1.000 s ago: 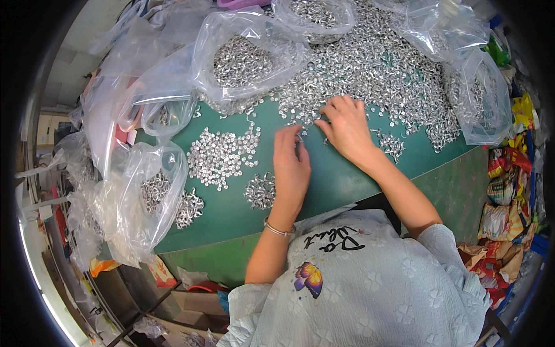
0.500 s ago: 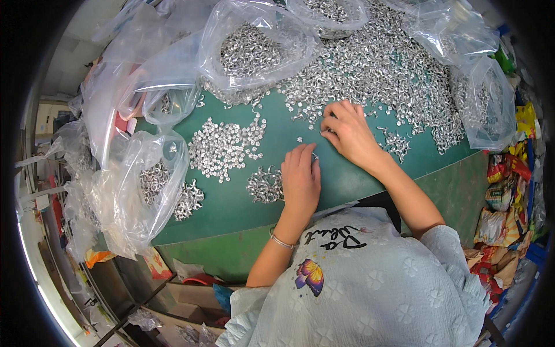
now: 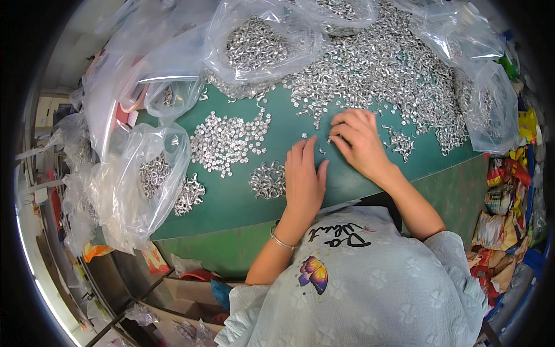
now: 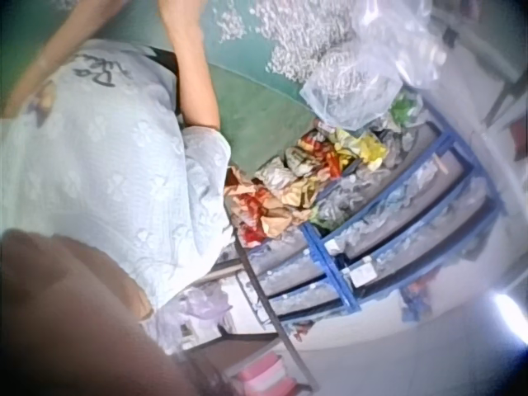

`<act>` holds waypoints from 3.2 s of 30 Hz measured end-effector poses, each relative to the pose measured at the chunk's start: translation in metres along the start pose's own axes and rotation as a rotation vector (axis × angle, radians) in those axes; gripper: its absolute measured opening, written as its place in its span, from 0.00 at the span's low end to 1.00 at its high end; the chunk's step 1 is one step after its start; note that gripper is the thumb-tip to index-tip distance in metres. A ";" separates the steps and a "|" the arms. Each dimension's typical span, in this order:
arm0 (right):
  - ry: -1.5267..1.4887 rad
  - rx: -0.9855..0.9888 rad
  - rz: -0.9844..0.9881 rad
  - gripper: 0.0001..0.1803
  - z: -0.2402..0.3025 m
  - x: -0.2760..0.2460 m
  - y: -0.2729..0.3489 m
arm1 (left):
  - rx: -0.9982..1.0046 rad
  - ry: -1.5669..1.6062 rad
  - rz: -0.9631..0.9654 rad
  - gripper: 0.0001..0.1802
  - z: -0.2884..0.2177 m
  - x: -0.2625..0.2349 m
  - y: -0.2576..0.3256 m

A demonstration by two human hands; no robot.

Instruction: The person picks up and sorts small metal hardware components by hand from a large pile on a workspace, occasionally placing them into plastic bags or smaller containers.

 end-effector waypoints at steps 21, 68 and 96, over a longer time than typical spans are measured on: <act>-0.124 0.114 0.097 0.03 0.039 0.019 0.008 | -0.034 -0.004 -0.092 0.31 0.004 -0.031 0.022; -0.510 0.586 0.323 0.08 -0.016 0.018 -0.022 | -0.093 -0.120 -0.120 0.12 0.025 -0.033 0.027; 0.134 0.055 0.044 0.25 -0.018 -0.004 -0.017 | -0.017 -0.160 -0.082 0.13 0.023 -0.032 0.031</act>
Point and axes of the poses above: each hand's wrist, its own y-axis away from the middle knuckle, its own x-axis out of the palm, z = x × y, the point moved 5 cm from there along -y, towards the middle knuckle, and after that the axes turned 10 degrees about -z, right-handed, at the moved point
